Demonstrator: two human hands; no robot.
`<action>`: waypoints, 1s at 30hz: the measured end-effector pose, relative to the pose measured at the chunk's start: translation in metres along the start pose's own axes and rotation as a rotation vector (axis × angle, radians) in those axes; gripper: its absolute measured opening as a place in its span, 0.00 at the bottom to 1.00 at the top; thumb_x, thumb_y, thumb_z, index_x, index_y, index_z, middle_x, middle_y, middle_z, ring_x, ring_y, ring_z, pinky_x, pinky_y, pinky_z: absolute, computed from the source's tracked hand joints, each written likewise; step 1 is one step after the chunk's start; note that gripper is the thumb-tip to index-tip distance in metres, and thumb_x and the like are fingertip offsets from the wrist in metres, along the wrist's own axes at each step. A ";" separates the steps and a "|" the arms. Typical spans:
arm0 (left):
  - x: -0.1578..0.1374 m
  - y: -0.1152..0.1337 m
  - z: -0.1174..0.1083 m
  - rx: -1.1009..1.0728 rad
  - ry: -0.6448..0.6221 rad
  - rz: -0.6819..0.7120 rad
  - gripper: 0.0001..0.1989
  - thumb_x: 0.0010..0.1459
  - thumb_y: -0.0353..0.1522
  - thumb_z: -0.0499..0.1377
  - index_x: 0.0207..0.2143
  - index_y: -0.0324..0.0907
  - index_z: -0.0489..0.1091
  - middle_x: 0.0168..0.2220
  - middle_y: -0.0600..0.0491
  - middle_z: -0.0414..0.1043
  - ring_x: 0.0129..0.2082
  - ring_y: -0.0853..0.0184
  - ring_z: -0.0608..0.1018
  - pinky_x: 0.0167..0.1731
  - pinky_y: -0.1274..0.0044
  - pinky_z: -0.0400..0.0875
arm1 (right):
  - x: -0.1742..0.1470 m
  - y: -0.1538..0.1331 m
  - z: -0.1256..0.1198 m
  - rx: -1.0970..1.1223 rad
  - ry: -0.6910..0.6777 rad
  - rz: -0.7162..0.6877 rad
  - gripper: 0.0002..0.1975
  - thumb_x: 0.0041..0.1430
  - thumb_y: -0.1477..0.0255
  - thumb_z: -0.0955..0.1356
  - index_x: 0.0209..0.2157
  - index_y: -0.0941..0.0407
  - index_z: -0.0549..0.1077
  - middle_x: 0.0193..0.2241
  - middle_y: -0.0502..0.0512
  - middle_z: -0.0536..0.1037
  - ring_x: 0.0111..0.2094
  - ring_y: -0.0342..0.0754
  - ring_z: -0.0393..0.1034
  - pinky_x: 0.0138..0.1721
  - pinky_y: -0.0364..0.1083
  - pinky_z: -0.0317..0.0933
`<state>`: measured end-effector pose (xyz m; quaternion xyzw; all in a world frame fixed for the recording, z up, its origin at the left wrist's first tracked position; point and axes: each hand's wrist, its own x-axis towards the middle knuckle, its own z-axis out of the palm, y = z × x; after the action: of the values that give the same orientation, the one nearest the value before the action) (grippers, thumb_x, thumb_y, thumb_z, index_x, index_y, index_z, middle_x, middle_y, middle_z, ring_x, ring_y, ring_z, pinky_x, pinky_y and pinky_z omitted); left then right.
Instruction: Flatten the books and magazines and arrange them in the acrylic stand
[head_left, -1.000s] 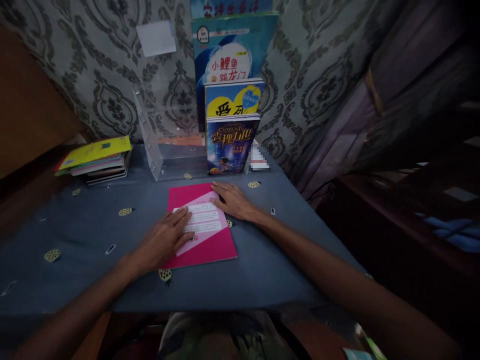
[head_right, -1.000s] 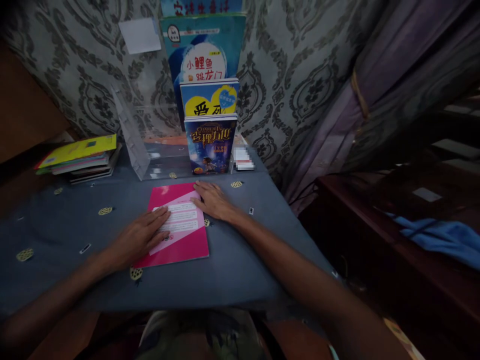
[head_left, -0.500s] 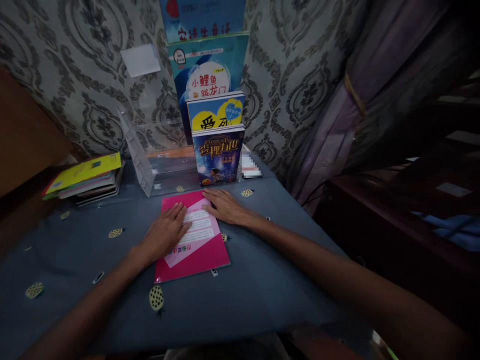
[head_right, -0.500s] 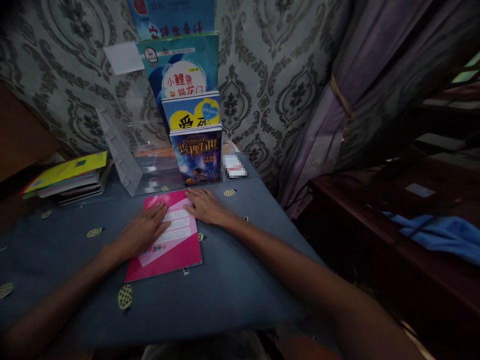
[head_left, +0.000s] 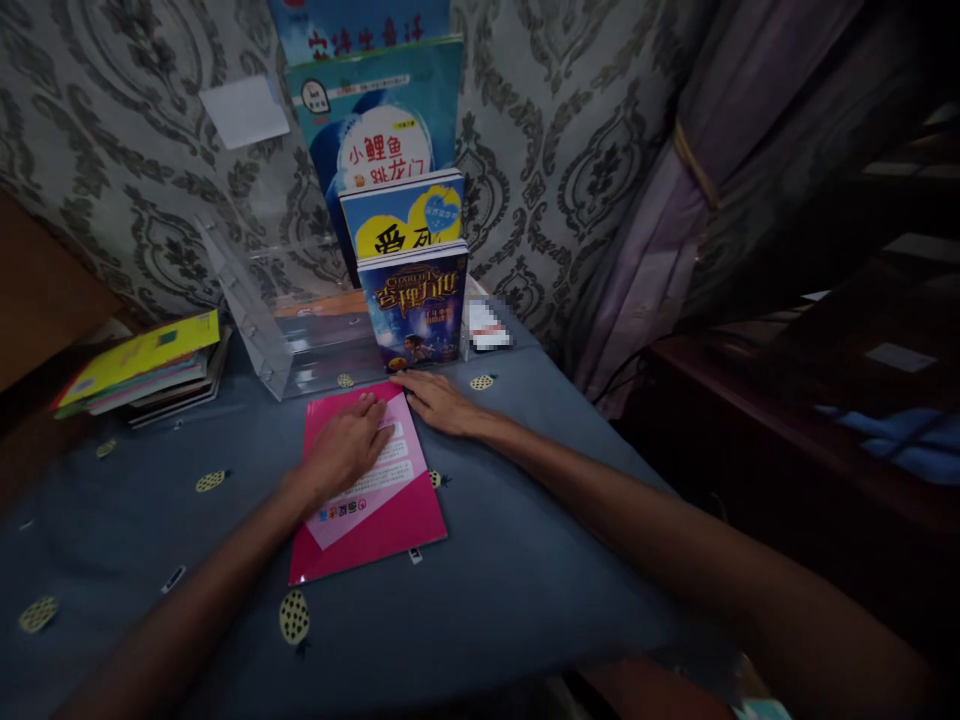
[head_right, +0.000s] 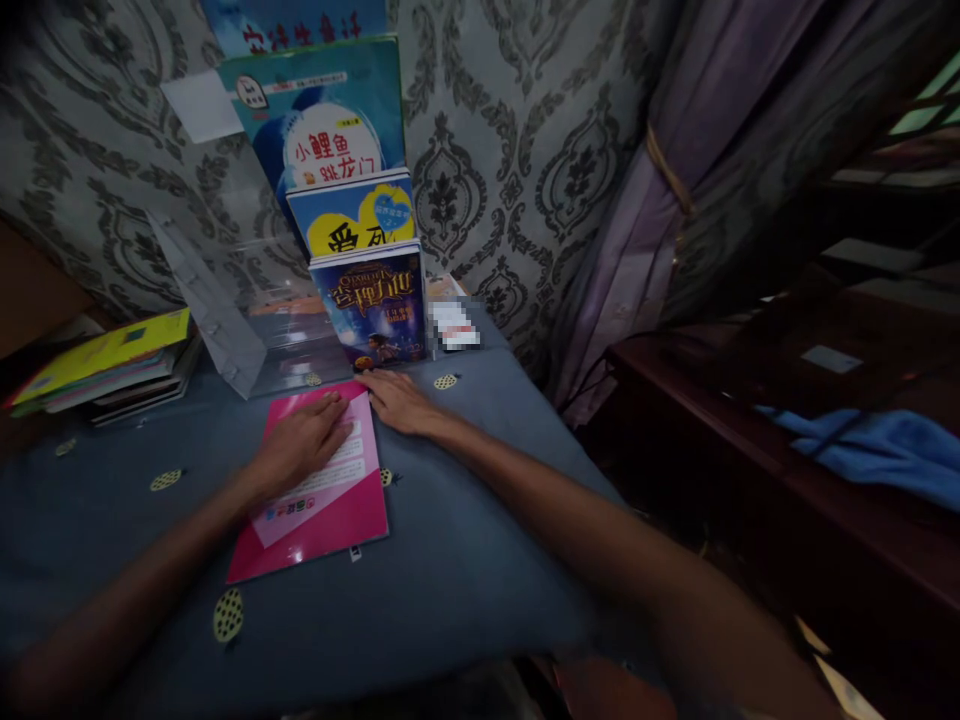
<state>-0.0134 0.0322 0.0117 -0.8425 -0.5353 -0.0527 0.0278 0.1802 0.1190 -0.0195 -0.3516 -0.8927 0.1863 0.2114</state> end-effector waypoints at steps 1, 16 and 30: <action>0.000 0.000 -0.001 -0.005 0.005 0.000 0.23 0.71 0.41 0.43 0.57 0.37 0.67 0.60 0.37 0.69 0.61 0.52 0.72 0.58 0.61 0.68 | 0.001 0.000 -0.001 -0.009 0.000 0.003 0.24 0.68 0.75 0.59 0.64 0.57 0.66 0.65 0.62 0.67 0.66 0.54 0.59 0.65 0.58 0.53; -0.013 0.058 -0.034 0.147 -0.153 -0.117 0.22 0.67 0.44 0.57 0.50 0.32 0.68 0.52 0.34 0.74 0.53 0.48 0.77 0.47 0.64 0.74 | -0.031 -0.015 -0.016 0.318 0.185 0.128 0.14 0.69 0.75 0.60 0.48 0.57 0.76 0.29 0.51 0.80 0.36 0.48 0.75 0.44 0.46 0.63; -0.008 0.058 -0.044 0.220 -0.232 -0.132 0.17 0.71 0.32 0.46 0.41 0.36 0.74 0.35 0.42 0.79 0.35 0.54 0.83 0.31 0.70 0.72 | -0.043 -0.016 -0.017 0.403 0.383 0.124 0.14 0.70 0.69 0.60 0.45 0.57 0.76 0.26 0.50 0.79 0.31 0.47 0.73 0.38 0.45 0.63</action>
<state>0.0332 -0.0041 0.0547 -0.7980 -0.5915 0.1020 0.0542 0.2091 0.0809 -0.0083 -0.3852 -0.7582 0.3028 0.4302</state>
